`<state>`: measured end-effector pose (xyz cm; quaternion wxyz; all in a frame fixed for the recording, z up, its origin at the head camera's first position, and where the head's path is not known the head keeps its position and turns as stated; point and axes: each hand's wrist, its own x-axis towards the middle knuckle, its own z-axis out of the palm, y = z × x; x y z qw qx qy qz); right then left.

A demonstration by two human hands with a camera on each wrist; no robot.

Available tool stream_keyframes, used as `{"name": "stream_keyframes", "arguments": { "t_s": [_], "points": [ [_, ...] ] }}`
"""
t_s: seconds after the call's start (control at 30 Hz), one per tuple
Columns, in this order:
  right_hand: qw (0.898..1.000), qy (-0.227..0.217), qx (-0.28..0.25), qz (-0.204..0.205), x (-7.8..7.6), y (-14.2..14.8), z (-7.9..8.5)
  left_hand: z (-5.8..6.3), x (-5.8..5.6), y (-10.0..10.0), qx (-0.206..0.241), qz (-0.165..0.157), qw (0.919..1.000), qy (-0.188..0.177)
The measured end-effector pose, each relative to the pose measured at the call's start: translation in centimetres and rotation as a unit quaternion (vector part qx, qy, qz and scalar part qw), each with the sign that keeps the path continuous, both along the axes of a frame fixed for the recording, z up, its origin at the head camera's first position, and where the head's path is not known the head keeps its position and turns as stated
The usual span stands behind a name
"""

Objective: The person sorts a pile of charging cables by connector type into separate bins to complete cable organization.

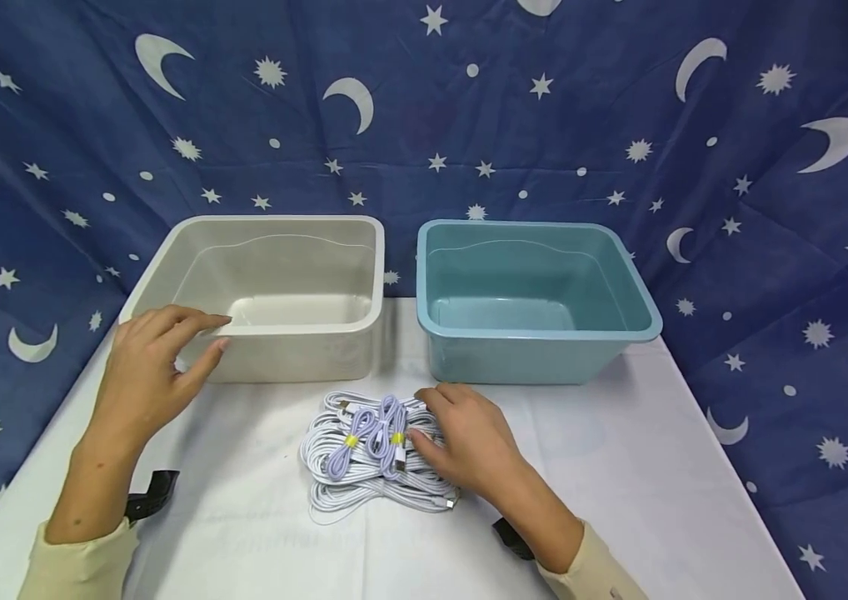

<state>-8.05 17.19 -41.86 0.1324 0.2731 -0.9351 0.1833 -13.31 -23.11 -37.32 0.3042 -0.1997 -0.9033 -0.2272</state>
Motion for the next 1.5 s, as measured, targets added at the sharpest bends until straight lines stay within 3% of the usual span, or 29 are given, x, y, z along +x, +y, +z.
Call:
{"name": "stream_keyframes", "arguments": {
  "t_s": [0.27,0.47,0.8,1.0,1.17,1.5],
  "points": [
    [0.997,-0.069,-0.028,-0.013,-0.9,-2.6,-0.7,0.0,0.3,-1.5,0.006,0.009,0.9999,-0.004],
    [0.991,-0.106,-0.067,-0.054,-1.2,-4.1,-0.8,0.2,0.5,-2.1,0.008,0.015,0.9998,-0.015],
    [0.976,-0.139,-0.128,-0.104,-0.8,-4.5,0.5,0.3,0.6,-2.1,0.011,0.022,0.9994,-0.022],
    [0.97,-0.139,-0.178,-0.086,-0.6,-4.1,1.5,0.3,0.5,-2.1,0.013,0.023,0.9994,-0.022],
    [0.968,-0.113,-0.219,-0.05,-0.6,-3.6,2.7,0.2,0.5,-2.1,0.009,0.02,0.9995,-0.023],
    [0.971,-0.055,-0.225,0.049,-3.0,-3.9,6.9,0.3,0.3,-2.3,0.007,0.018,0.9996,-0.02]
  ]
}}
